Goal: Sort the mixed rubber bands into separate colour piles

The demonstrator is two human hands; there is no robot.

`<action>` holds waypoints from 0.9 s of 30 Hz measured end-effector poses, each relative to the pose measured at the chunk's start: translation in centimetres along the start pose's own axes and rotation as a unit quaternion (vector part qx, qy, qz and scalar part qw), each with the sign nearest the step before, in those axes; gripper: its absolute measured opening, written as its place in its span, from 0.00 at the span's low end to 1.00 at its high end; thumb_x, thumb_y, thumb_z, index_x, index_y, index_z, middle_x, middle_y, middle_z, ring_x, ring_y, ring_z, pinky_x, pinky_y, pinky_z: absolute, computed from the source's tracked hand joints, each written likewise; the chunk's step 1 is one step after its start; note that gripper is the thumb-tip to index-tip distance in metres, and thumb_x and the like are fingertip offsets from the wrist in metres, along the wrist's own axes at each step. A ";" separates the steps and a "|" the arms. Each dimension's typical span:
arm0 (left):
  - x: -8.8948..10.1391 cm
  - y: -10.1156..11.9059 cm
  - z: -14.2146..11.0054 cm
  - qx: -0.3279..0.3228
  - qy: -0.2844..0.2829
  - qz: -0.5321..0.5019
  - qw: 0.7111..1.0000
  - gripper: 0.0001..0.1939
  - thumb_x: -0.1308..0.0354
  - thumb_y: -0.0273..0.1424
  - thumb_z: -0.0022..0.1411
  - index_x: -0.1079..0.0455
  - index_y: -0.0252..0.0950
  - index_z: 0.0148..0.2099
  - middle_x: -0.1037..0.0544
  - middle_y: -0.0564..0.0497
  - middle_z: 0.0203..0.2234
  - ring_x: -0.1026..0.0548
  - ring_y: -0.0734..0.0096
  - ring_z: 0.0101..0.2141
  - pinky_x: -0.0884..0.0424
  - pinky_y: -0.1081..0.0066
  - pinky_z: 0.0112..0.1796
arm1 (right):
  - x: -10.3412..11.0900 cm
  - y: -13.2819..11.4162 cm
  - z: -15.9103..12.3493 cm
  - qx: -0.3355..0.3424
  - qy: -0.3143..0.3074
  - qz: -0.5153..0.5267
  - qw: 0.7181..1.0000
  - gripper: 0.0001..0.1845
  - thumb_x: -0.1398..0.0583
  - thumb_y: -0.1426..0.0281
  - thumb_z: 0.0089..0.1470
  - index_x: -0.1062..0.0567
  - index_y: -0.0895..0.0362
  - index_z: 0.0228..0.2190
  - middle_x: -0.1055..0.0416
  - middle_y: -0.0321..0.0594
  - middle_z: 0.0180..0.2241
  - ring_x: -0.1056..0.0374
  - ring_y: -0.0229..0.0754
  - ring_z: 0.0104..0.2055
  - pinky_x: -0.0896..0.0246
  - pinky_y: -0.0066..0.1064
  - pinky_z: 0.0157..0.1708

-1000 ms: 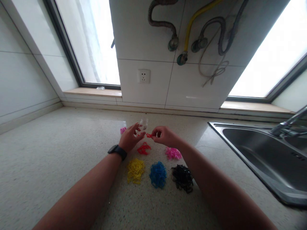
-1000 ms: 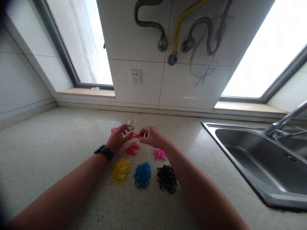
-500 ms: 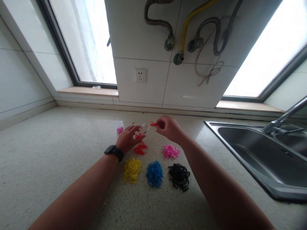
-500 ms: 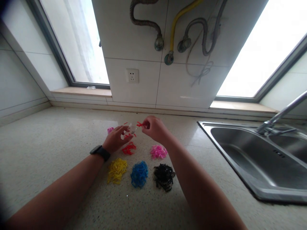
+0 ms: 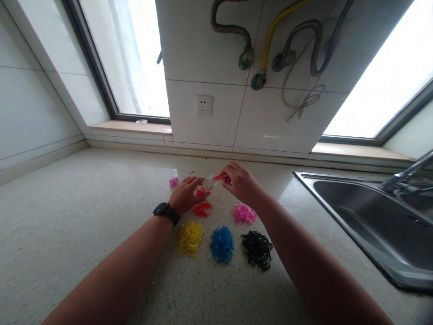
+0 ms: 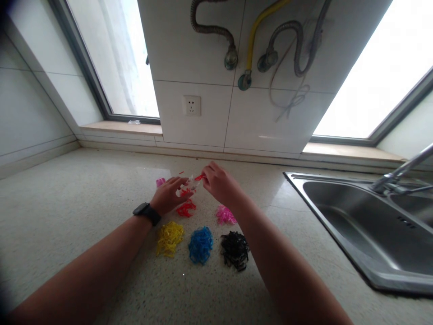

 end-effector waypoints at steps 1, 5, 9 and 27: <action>0.0 0.0 0.0 0.000 0.000 0.000 1.000 0.19 0.37 0.41 0.61 0.31 0.42 0.52 0.23 0.49 0.42 0.26 0.61 0.43 0.30 0.62 0.43 | 0.0 -0.2 0.0 0.007 -0.006 -0.008 1.000 0.06 0.44 0.77 0.58 0.27 0.58 0.36 0.33 0.44 0.37 0.34 0.41 0.38 0.39 0.31 0.41; 0.2 0.1 0.0 -0.003 -0.002 0.001 1.000 0.19 0.38 0.42 0.62 0.31 0.42 0.52 0.24 0.48 0.43 0.27 0.61 0.44 0.30 0.61 0.46 | -0.1 -0.7 0.1 0.027 -0.014 -0.011 0.999 0.08 0.44 0.77 0.60 0.26 0.58 0.39 0.32 0.45 0.39 0.33 0.43 0.41 0.37 0.34 0.45; 0.2 0.2 0.0 0.000 -0.004 0.002 1.000 0.19 0.38 0.42 0.62 0.31 0.42 0.53 0.24 0.48 0.43 0.26 0.61 0.44 0.30 0.61 0.44 | 0.0 -0.9 0.2 0.042 -0.006 0.014 0.999 0.09 0.44 0.77 0.61 0.25 0.58 0.41 0.31 0.46 0.40 0.32 0.44 0.43 0.36 0.35 0.47; 0.1 0.0 0.1 0.031 -0.010 -0.087 0.996 0.17 0.39 0.40 0.63 0.31 0.40 0.51 0.24 0.49 0.41 0.28 0.66 0.37 0.32 0.65 0.41 | -1.0 0.3 0.0 -0.042 0.010 0.088 0.995 0.14 0.43 0.68 0.63 0.27 0.58 0.48 0.26 0.47 0.45 0.30 0.44 0.44 0.35 0.39 0.47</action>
Point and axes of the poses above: each hand's wrist, its own z-axis towards the middle knuckle, its own x-axis out of the back of the hand, y = z × x, the point moved 4 cm from there along z, towards the middle knuckle
